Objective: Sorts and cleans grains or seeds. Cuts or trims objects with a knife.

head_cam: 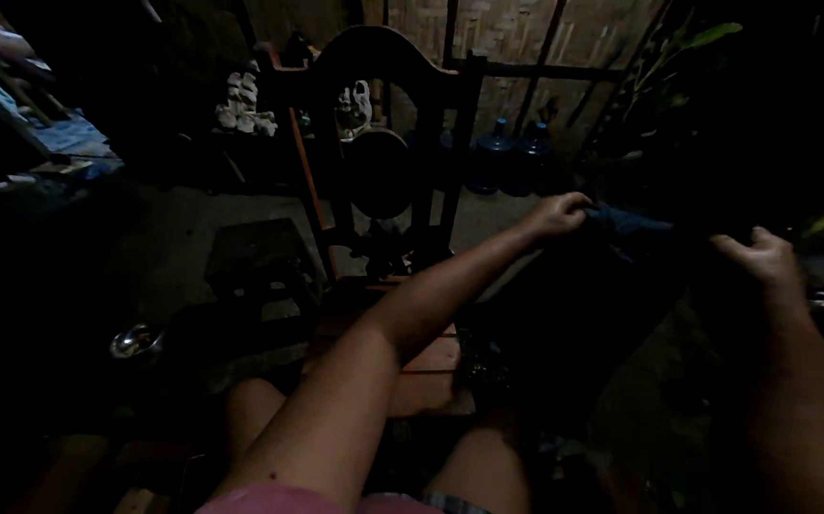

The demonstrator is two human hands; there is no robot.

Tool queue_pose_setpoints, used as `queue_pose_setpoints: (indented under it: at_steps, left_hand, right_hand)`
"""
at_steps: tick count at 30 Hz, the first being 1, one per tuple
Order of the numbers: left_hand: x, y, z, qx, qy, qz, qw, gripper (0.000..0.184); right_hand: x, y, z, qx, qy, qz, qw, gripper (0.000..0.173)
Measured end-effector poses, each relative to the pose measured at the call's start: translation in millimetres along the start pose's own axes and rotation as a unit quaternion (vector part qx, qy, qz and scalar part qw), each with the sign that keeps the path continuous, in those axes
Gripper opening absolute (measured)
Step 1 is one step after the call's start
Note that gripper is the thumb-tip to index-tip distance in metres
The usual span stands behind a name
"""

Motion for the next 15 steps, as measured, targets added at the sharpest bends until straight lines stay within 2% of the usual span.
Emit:
queue_pose_setpoints:
  at_steps: [1,4,5,7,9,11,14,15]
  left_hand:
    - [-14,-1,-5,-0.022,-0.019,0.025,0.999,0.038]
    - [-42,-5,-12,-0.036,0.055,0.07,0.995,0.074]
    - [-44,-5,-14,-0.032,0.089,0.053,0.994,0.076]
    - [-36,-6,-21,-0.033,0.126,-0.002,0.991,0.063]
    - [-15,-7,-36,-0.048,0.165,-0.03,0.985,0.052]
    - [19,-12,-52,-0.068,0.164,-0.057,0.983,0.049]
    - [96,-21,-72,-0.141,0.032,-0.107,0.984,0.039]
    - [129,-16,-68,-0.183,-0.019,-0.106,0.977,0.044]
  right_hand:
    - [-6,-4,10,0.004,0.02,0.01,1.0,0.039]
    - [-17,-26,50,0.013,0.072,0.042,0.996,0.035]
    - [-20,-35,63,0.021,0.101,0.052,0.993,0.03]
    - [-24,-43,77,0.054,0.185,0.069,0.979,0.02]
    - [-22,-42,80,0.109,0.229,0.095,0.963,0.023]
    - [-12,-43,76,0.117,0.222,0.098,0.963,0.029]
    - [-1,-42,55,0.123,0.221,0.075,0.964,0.036]
    - [-1,-37,41,0.138,0.213,0.073,0.965,0.039]
Point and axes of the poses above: each hand's wrist, its own y-axis towards the middle knuckle, its own x-axis out of the back of the hand, z = x × y, the point moved 5 cm from there along y, towards the middle knuckle, and after that the axes turned 10 degrees about -y, right-handed, at the moved point
